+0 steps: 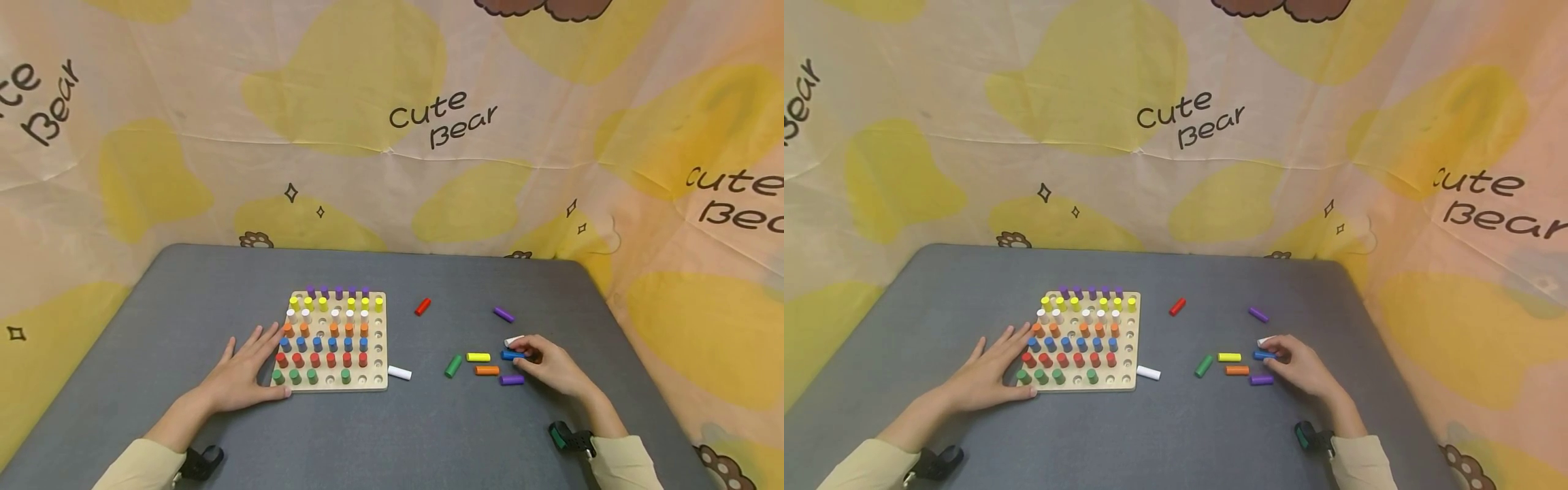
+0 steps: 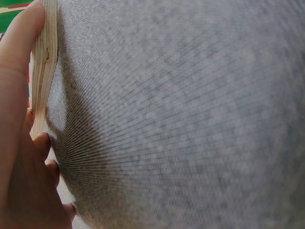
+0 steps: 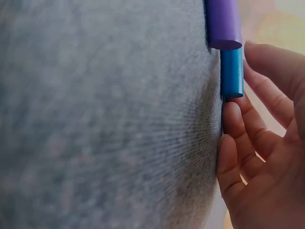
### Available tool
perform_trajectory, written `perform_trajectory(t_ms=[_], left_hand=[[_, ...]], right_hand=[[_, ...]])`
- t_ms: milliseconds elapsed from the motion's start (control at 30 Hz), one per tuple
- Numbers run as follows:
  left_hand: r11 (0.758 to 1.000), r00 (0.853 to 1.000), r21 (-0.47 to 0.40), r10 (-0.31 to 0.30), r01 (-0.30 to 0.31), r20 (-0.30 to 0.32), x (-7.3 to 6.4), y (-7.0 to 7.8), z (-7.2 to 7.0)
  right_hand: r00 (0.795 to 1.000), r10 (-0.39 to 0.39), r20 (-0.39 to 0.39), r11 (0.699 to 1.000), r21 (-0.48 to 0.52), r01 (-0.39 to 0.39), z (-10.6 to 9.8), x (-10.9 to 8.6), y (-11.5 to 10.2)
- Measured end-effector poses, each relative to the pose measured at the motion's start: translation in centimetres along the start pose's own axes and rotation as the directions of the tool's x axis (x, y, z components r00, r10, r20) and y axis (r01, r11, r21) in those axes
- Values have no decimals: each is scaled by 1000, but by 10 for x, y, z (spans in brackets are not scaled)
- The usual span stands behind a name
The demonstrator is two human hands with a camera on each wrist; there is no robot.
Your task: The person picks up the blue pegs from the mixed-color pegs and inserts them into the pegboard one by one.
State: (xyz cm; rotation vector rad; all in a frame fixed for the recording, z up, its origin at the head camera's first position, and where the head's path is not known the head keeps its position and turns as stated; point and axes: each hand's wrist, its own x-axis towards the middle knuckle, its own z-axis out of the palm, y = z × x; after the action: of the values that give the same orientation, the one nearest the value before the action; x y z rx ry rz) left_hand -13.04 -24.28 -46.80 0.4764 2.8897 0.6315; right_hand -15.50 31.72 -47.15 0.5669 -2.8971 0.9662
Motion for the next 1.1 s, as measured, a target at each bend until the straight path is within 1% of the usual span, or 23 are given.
perform_trajectory(t_ms=[200, 433, 667, 900, 1100], left_hand=[[1000, 1000, 5, 2, -2, 1, 1, -1, 1], [1000, 1000, 5, 7, -7, -2, 2, -2, 2], [1000, 1000, 7, 1, -1, 3, 2, -3, 3], [1000, 1000, -2, 13, -13, -17, 1, -2, 3], [1000, 1000, -7, 14, -14, -6, 1, -3, 2]], right_hand=[[999, -38, -10, 999, -29, 38, 3, 4, 0], [1000, -31, 0, 999, -40, 31, 3, 6, -4], [999, -40, -8, 999, -37, 40, 2, 8, -7], [1000, -14, -10, 999, -40, 13, 1, 8, -8], [1000, 10, -25, 999, -37, -11, -2, 11, -10]])
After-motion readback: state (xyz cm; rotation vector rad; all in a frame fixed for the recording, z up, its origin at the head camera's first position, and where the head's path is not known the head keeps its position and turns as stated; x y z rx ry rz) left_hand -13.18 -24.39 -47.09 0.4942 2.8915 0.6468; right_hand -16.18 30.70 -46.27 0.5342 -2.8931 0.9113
